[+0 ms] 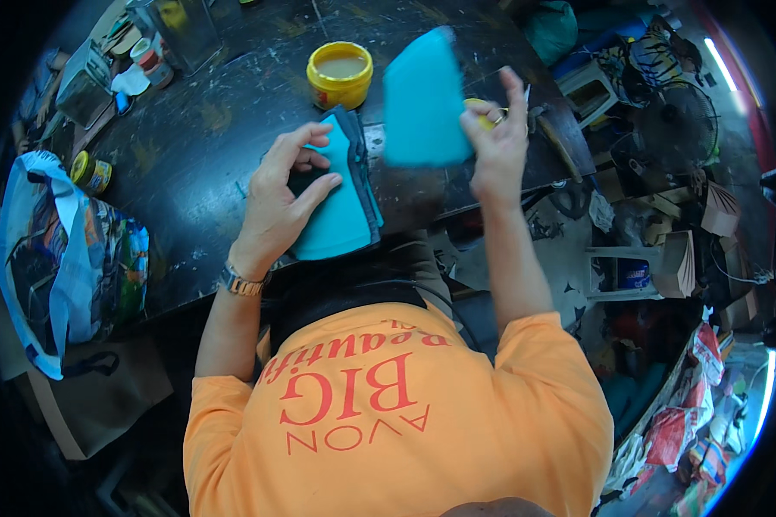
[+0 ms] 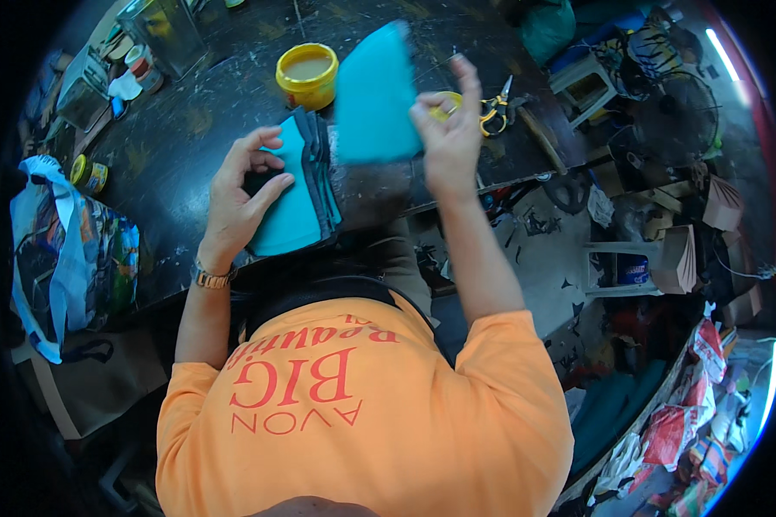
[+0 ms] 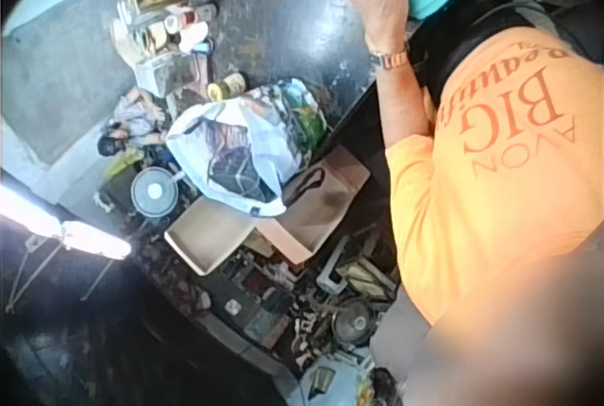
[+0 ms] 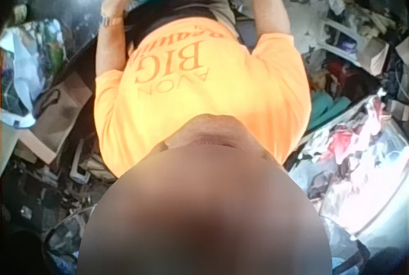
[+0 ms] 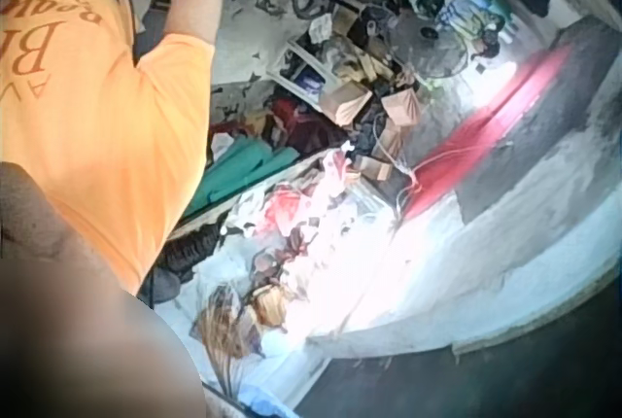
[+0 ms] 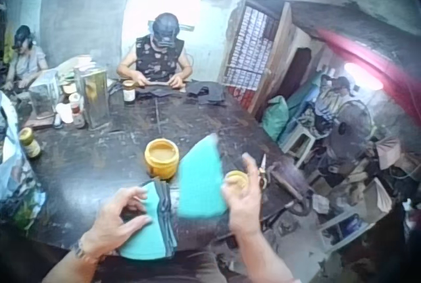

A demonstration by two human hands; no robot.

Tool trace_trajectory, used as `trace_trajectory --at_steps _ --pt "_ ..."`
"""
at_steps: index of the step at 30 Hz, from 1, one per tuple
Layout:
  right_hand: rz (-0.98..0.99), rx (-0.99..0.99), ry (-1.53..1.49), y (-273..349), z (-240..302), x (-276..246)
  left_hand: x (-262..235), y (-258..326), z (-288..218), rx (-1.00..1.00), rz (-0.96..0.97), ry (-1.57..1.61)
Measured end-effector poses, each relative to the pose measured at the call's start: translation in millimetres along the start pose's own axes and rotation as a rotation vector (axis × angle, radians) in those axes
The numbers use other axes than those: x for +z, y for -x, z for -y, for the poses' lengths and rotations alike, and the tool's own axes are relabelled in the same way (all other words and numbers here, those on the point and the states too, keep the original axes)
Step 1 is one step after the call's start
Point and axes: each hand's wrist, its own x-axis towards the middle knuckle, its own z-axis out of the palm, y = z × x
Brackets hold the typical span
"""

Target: The person repeatedly applies glue from a yellow tub to the edges of teal foam pieces and presses them together. They handle the foam pieces one at a time, aligning edges and smoothing the bond before moving to the next piece.

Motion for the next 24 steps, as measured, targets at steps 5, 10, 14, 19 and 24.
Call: trace_trajectory --at_steps 5,10,14,19,24 --pt "-0.238 0.118 0.306 -126 -65 -95 -1 1 -4 0.063 -0.043 -0.359" --pt "-0.325 0.188 0.539 -204 -154 -171 2 1 -1 -0.142 -0.009 -0.165" --pt "-0.361 0.193 0.664 -241 -223 -217 -2 0 -1 -0.225 0.089 -0.115" --pt "-0.406 0.240 0.970 -249 -224 -227 0 -1 -2 -0.274 0.094 -0.071" --pt "-0.230 0.472 1.273 -175 -144 -184 -1 1 1 -0.252 0.093 -0.059"
